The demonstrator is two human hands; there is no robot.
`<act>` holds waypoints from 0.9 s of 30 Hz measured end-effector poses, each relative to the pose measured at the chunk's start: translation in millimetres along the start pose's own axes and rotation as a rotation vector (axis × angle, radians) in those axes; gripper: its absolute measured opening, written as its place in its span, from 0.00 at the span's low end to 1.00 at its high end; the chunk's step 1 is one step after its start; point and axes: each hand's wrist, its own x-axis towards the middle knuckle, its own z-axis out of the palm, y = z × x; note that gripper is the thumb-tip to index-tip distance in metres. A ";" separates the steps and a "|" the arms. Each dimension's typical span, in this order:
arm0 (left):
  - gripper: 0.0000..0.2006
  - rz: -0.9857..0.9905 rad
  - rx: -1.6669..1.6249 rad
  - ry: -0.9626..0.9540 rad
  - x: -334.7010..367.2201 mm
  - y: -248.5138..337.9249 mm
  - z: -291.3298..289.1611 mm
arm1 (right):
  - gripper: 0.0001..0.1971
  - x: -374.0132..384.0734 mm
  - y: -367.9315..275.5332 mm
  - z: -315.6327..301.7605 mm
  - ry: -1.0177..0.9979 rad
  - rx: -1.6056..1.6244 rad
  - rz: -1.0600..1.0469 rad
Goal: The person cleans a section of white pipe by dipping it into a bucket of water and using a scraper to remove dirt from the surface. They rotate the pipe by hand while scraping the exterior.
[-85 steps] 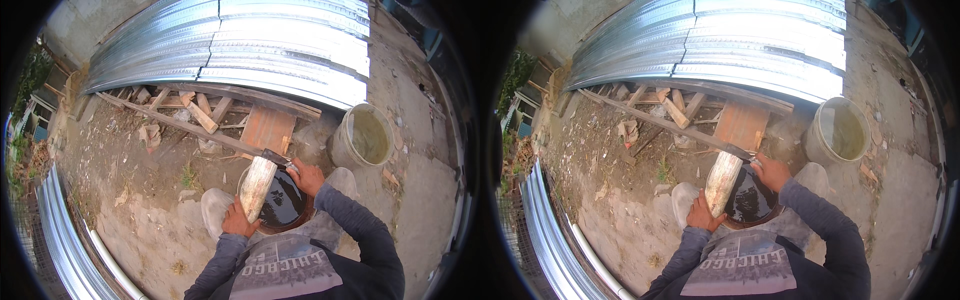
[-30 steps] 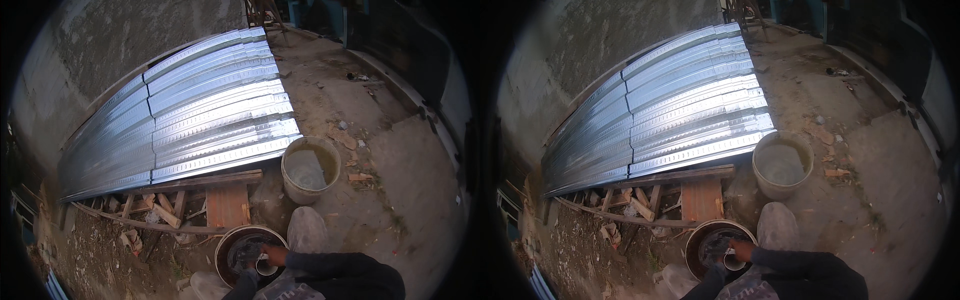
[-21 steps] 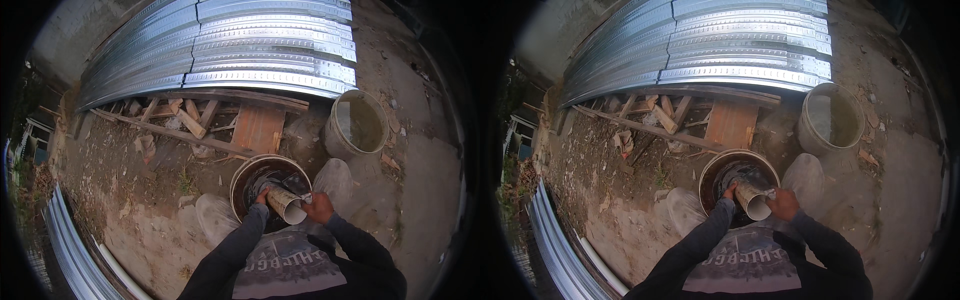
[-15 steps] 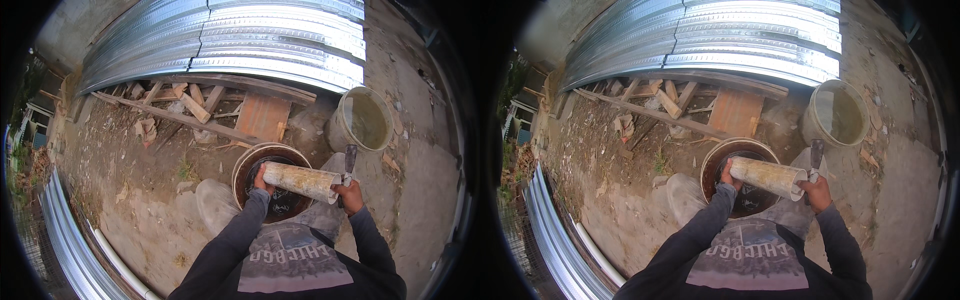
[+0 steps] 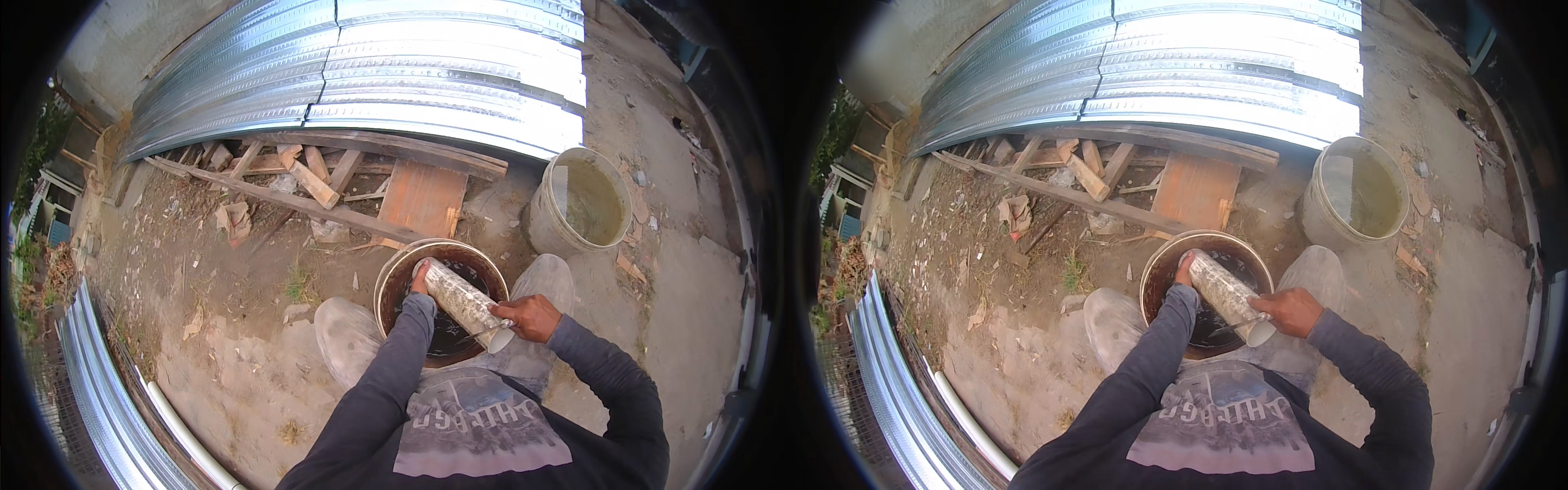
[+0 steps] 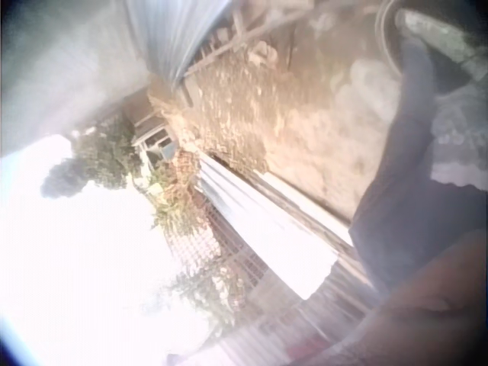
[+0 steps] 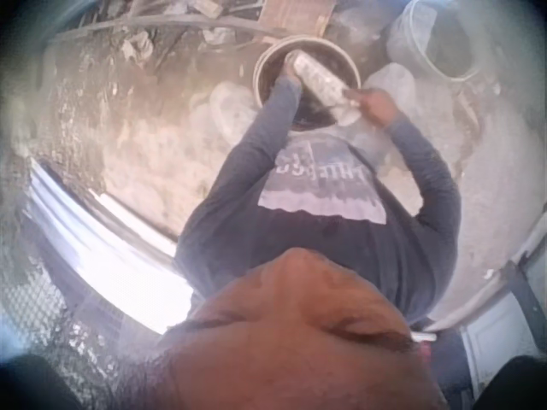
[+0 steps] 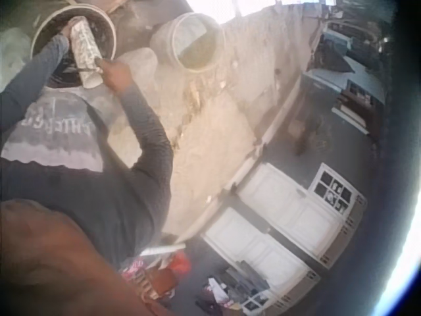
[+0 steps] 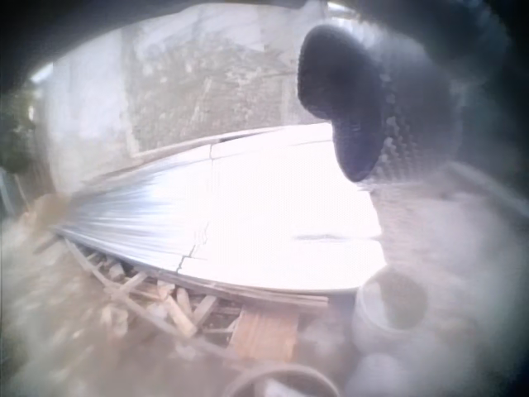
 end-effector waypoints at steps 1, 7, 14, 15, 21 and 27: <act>0.29 0.049 -0.005 -0.025 17.8 5.1 -17.9 | 0.24 11.9 -4.4 -6.9 -0.056 -0.022 0.008; 0.30 0.424 1.270 0.187 -47.7 29.2 9.7 | 0.13 35.2 23.7 -114.4 0.165 0.338 0.174; 0.55 0.524 1.585 -0.616 -194.0 109.6 80.8 | 0.16 123.9 56.0 -93.4 0.510 0.991 0.340; 0.58 0.497 1.626 -0.546 -206.0 117.8 88.3 | 0.17 143.7 36.9 -79.0 0.645 1.118 0.383; 0.62 0.632 1.631 -0.014 -242.3 174.4 19.3 | 0.23 82.6 -16.4 4.5 0.082 0.781 0.462; 0.64 0.708 2.008 0.211 -231.4 176.5 19.0 | 0.22 147.5 10.1 183.4 -0.841 -0.215 0.222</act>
